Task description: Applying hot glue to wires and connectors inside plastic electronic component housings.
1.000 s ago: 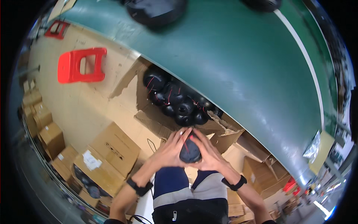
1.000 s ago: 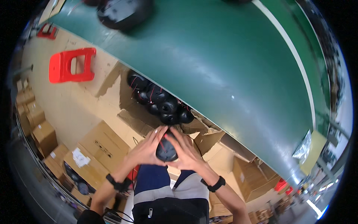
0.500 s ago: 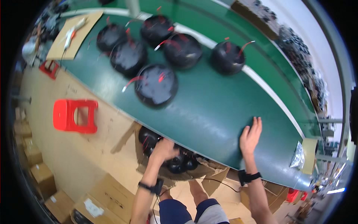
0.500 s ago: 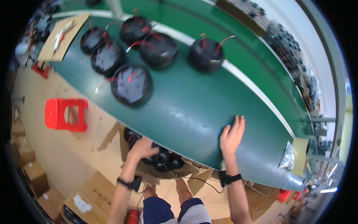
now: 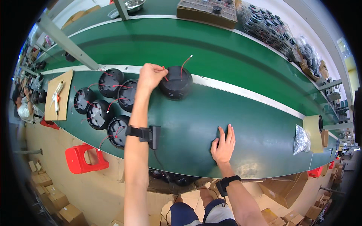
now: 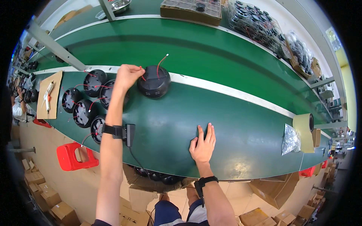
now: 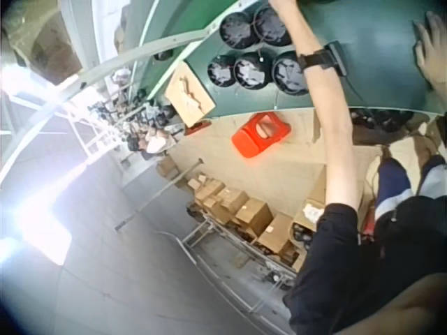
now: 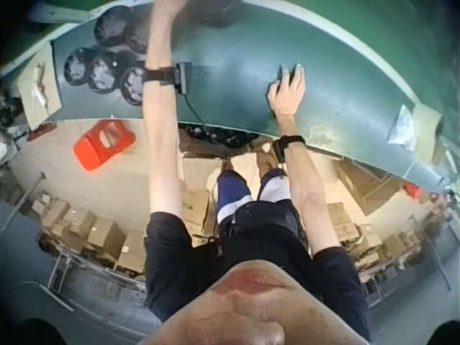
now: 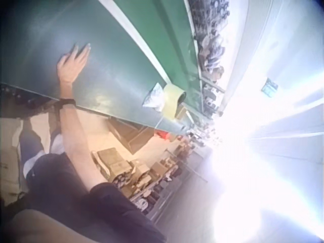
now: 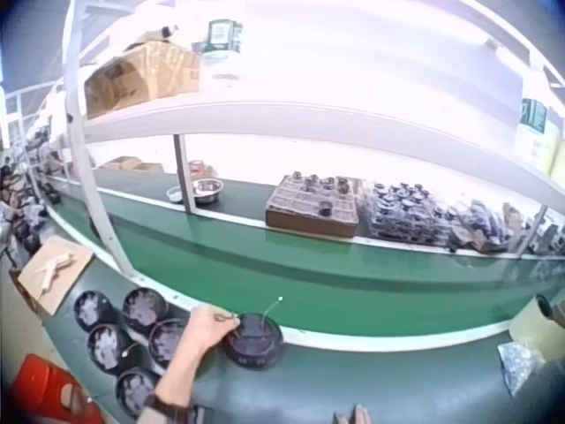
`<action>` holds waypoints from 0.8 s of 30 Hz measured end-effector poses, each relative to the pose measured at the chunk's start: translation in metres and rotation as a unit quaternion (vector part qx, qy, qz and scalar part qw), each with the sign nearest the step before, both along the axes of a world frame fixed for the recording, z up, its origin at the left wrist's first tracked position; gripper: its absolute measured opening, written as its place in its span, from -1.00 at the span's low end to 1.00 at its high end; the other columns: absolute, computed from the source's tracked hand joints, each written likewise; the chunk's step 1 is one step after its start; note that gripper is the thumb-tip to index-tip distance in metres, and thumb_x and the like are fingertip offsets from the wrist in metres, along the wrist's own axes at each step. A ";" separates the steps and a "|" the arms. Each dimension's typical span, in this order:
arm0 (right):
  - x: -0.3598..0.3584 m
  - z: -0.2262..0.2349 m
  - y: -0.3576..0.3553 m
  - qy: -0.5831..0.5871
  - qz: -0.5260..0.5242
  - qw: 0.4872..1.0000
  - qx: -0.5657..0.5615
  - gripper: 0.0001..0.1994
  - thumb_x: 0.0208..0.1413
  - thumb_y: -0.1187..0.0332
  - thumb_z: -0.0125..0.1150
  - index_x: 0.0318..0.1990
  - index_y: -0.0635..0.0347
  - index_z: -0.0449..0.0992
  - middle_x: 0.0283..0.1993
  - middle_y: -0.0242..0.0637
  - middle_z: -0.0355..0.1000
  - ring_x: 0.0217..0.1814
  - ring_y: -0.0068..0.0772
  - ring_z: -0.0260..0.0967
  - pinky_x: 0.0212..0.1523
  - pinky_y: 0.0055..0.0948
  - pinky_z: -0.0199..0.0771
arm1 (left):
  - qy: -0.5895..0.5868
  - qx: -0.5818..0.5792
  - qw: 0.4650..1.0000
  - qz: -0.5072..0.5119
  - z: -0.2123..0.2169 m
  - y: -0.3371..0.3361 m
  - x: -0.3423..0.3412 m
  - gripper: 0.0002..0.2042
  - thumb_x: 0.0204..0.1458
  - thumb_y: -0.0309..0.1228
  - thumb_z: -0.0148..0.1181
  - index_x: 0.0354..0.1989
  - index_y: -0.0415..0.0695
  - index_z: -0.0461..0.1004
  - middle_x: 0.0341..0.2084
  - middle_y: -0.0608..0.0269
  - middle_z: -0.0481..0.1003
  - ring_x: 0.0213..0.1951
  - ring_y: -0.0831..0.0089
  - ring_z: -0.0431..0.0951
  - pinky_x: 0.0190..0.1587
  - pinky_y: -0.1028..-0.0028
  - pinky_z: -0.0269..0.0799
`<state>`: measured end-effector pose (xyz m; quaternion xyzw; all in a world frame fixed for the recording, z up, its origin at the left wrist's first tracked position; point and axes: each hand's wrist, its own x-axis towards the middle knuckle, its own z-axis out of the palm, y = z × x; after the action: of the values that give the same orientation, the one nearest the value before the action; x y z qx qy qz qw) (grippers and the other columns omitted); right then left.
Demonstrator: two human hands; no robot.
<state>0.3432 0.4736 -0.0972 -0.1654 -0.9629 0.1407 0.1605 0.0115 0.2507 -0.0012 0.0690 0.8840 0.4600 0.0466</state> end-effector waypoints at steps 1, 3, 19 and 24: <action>0.000 0.000 0.000 -0.006 -0.002 1.000 -0.004 -0.49 0.08 0.42 0.12 0.26 0.11 0.45 0.49 0.14 0.12 0.52 0.21 0.08 0.42 0.09 0.18 | -0.014 -0.008 1.000 -0.024 0.000 -0.002 -0.007 -0.76 -0.04 -0.40 0.48 -0.27 -0.33 0.72 -0.44 0.01 0.70 -0.37 0.37 0.71 -0.24 0.39 0.60; 0.001 0.001 -0.001 -0.014 -0.005 1.000 -0.015 -0.49 0.08 0.41 0.12 0.26 0.11 0.45 0.49 0.14 0.12 0.52 0.21 0.08 0.42 0.10 0.18 | -0.049 -0.024 0.998 -0.011 0.002 -0.002 -0.011 -0.77 0.02 -0.38 0.46 -0.29 -0.35 0.71 -0.49 0.18 0.67 -0.42 0.54 0.65 -0.33 0.50 0.55; 0.000 0.004 -0.002 -0.011 0.006 1.000 -0.018 -0.48 0.07 0.43 0.13 0.26 0.15 0.44 0.49 0.18 0.11 0.51 0.24 0.07 0.40 0.12 0.20 | 0.053 -0.209 0.960 -0.176 0.035 0.059 -0.009 -0.71 -0.06 -0.26 0.45 -0.31 -0.27 0.72 -0.40 -0.05 0.67 -0.29 0.08 0.70 -0.11 0.24 0.58; 0.001 0.002 -0.001 -0.014 0.003 1.000 -0.020 -0.49 0.07 0.42 0.13 0.26 0.13 0.44 0.49 0.18 0.11 0.51 0.24 0.07 0.40 0.13 0.20 | 0.102 -0.232 0.963 -0.092 0.031 0.043 -0.003 -0.51 -0.19 -0.19 0.54 -0.01 -0.04 0.69 0.07 -0.21 0.56 0.14 -0.12 0.52 0.17 0.12 0.47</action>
<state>0.3444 0.4730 -0.0956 -0.1677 -0.9626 0.1576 0.1433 0.0085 0.2941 0.0302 0.1839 0.9565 0.2263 0.0127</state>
